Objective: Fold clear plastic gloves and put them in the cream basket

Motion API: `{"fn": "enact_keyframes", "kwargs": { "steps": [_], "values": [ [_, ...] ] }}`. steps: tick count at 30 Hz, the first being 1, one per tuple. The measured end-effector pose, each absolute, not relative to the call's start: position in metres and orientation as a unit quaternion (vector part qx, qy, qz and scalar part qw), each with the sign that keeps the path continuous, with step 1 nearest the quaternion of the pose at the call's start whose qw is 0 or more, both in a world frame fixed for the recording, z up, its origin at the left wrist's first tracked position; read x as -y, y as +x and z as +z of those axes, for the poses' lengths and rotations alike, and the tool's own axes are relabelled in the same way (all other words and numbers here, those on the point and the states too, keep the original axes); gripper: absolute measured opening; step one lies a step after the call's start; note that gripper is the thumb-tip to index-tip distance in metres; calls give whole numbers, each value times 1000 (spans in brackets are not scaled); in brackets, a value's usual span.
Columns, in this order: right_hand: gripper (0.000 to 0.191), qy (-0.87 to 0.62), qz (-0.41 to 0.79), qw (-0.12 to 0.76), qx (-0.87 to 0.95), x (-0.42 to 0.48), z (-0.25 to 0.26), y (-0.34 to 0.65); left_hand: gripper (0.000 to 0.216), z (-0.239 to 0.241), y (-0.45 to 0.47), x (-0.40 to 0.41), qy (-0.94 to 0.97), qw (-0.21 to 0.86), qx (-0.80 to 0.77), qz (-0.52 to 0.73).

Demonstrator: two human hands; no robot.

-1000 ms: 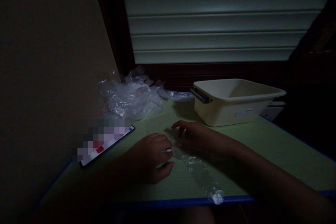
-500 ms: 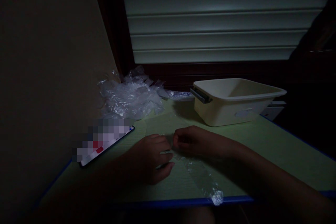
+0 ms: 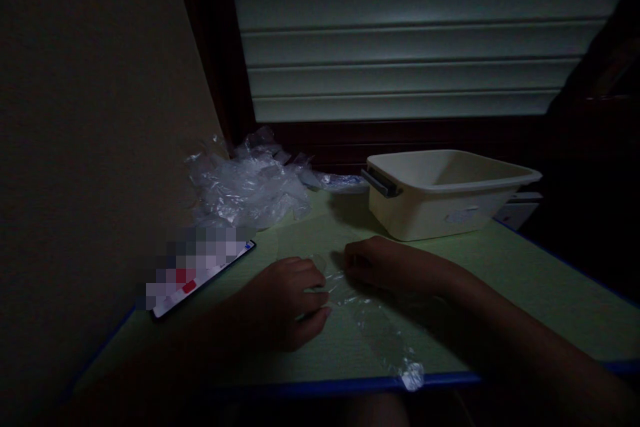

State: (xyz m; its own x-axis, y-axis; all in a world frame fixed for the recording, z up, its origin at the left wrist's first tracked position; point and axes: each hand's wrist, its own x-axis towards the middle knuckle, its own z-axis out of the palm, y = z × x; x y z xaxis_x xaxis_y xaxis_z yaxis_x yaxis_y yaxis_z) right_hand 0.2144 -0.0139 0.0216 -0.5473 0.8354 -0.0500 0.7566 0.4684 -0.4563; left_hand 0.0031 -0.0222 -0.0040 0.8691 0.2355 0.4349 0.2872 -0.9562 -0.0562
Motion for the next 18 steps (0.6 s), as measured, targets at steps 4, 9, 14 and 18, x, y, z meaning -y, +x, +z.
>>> {"fn": "enact_keyframes", "kwargs": {
  "steps": [4,9,14,18],
  "values": [
    [9,-471,304,94,823,15,21,213,15,-5,3,20,-946,81,153,-275],
    [10,-430,471,114,762,19,21,207,15,-8,2,13,-930,97,223,-277],
    [8,-388,538,112,740,17,20,208,16,-12,0,8,-941,60,237,-234],
    [3,-333,491,107,798,18,23,211,19,-11,1,8,-940,61,229,-247]
  ]
}}
